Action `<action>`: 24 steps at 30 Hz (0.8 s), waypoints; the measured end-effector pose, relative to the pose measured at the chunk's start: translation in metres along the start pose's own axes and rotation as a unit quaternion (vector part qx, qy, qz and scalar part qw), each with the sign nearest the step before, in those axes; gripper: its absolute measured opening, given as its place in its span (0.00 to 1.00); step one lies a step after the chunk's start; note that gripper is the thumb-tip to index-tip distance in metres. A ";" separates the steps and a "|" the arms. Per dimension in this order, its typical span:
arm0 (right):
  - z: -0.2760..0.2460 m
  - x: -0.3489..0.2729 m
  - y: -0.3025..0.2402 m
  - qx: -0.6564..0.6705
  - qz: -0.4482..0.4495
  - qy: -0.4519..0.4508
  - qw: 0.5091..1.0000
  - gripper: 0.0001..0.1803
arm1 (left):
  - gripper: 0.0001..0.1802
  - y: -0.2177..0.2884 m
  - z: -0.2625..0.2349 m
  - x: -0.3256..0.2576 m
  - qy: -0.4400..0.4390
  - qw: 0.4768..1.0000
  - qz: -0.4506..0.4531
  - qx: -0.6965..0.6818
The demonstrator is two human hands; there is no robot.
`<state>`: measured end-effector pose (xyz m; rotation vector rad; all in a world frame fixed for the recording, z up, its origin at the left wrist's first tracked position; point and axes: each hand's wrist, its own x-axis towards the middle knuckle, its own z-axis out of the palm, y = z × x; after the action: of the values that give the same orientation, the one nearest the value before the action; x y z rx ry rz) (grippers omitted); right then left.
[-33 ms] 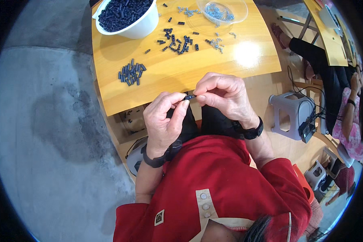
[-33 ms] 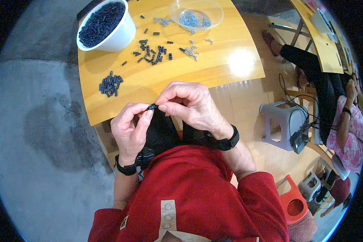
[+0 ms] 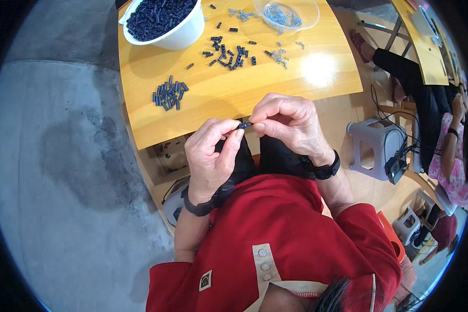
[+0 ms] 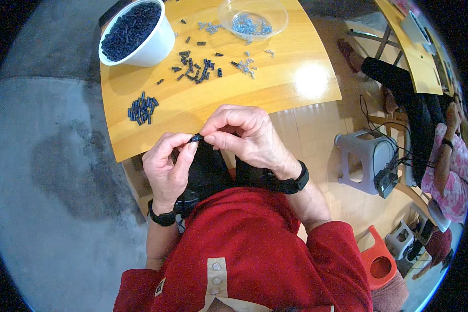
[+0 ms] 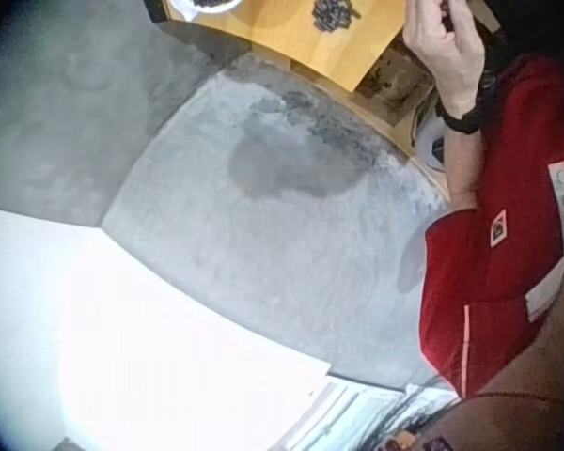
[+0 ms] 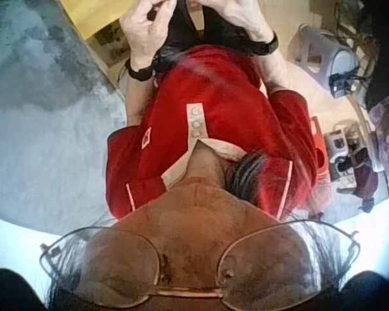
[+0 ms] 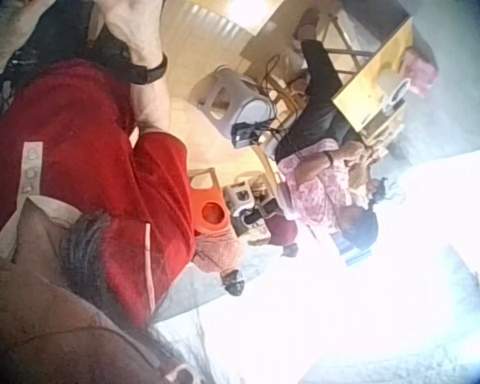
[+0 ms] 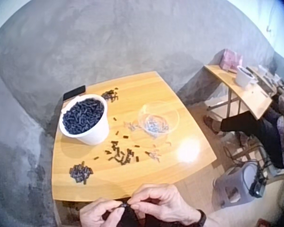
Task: Assembling small black and grey plastic components at a work table.
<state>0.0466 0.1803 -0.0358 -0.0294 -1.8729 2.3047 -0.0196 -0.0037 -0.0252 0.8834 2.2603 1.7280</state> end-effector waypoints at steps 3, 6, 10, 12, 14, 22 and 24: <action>-0.001 0.003 -0.002 -0.061 -0.039 -0.009 0.997 0.04 | 0.05 0.003 -0.004 0.003 -0.015 0.999 0.024 0.042; 0.000 0.003 -0.005 -0.113 -0.067 -0.016 0.991 0.04 | 0.04 0.007 -0.005 0.005 -0.030 0.995 0.042 0.084; 0.004 0.005 -0.003 -0.113 -0.069 -0.015 0.991 0.03 | 0.04 0.008 -0.002 0.005 -0.028 0.994 0.043 0.095; 0.005 0.006 0.005 -0.103 -0.074 -0.015 0.992 0.03 | 0.04 0.006 0.000 0.003 -0.015 0.994 0.043 0.095; 0.005 0.004 0.014 -0.094 -0.078 -0.014 0.992 0.03 | 0.04 0.004 0.002 0.002 -0.003 0.995 0.042 0.094; 0.002 0.003 0.033 0.327 0.145 -0.010 0.934 0.12 | 0.05 0.013 0.000 0.007 -0.004 0.980 0.091 0.177; 0.002 0.003 0.034 0.331 0.145 -0.019 0.932 0.11 | 0.06 0.012 0.000 0.006 -0.001 0.979 0.089 0.181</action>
<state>0.0392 0.1718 -0.0681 -0.1852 -1.0647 3.0378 -0.0205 0.0012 -0.0127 1.1888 2.6129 1.3938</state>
